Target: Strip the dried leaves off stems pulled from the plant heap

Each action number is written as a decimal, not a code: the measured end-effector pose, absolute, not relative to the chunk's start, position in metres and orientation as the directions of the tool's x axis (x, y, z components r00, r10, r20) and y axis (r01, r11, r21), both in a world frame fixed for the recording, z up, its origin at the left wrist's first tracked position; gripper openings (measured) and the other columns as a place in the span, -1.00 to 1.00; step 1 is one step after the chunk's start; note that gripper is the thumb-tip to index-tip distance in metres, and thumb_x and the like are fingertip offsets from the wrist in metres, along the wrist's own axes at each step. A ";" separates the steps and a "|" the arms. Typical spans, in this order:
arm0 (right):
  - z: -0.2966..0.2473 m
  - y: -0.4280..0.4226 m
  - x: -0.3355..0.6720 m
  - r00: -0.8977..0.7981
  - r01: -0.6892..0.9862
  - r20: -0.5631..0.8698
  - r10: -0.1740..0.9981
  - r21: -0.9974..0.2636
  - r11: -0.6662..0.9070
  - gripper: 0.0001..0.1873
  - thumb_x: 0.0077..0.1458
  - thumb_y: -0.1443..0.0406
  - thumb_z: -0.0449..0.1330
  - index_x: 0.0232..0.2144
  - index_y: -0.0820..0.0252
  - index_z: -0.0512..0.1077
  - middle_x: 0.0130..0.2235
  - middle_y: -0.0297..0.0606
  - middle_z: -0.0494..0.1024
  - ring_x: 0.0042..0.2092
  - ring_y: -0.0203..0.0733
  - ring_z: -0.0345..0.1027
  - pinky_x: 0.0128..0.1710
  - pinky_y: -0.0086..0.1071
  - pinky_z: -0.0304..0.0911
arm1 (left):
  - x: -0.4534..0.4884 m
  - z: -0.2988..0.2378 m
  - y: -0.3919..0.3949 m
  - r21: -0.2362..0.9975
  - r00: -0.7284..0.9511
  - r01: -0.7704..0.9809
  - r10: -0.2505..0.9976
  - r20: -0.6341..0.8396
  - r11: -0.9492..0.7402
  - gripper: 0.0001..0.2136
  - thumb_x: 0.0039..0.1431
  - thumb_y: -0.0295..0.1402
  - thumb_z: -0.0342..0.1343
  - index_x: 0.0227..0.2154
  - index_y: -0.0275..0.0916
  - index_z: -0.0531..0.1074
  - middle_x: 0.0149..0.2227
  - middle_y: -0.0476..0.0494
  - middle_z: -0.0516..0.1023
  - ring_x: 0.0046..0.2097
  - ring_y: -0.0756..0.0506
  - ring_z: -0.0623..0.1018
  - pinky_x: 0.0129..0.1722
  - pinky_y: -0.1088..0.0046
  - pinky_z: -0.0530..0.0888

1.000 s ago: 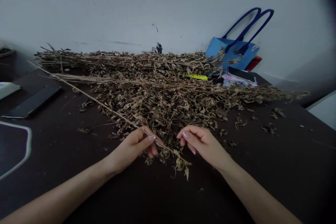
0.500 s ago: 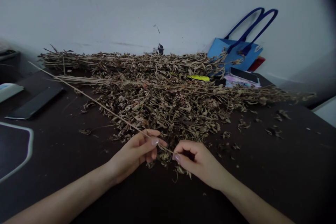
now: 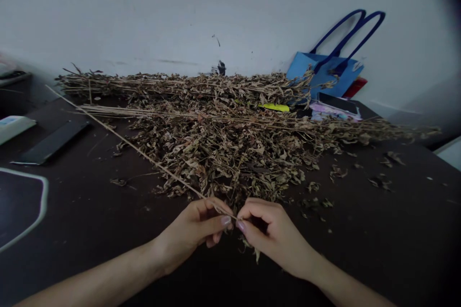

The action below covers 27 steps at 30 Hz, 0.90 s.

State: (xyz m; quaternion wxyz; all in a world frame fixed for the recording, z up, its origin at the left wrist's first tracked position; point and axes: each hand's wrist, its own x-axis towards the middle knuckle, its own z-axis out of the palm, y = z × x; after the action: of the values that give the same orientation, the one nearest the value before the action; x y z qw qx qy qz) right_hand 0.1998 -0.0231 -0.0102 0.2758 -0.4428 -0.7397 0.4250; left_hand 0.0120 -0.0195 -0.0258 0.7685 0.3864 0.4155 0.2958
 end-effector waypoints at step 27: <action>-0.013 -0.023 0.200 -0.489 0.367 -0.033 0.871 -0.914 0.171 -0.85 0.02 0.40 0.09 -0.57 0.22 0.32 -0.55 -0.42 0.30 -0.48 -0.39 0.15 -0.47 -0.50 0.06 | 0.008 -0.022 -0.015 0.915 0.477 0.006 0.803 -0.357 0.403 -0.93 -0.02 -0.43 0.16 -0.43 -0.30 0.46 -0.57 0.04 0.32 -0.58 0.10 0.28 -0.62 0.62 0.21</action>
State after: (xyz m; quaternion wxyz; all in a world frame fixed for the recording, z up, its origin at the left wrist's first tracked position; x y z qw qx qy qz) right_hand 0.1999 -0.0228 -0.0126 0.2639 -0.4308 -0.7184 0.4782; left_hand 0.0080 -0.0146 -0.0220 0.7189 0.4709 0.4296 0.2772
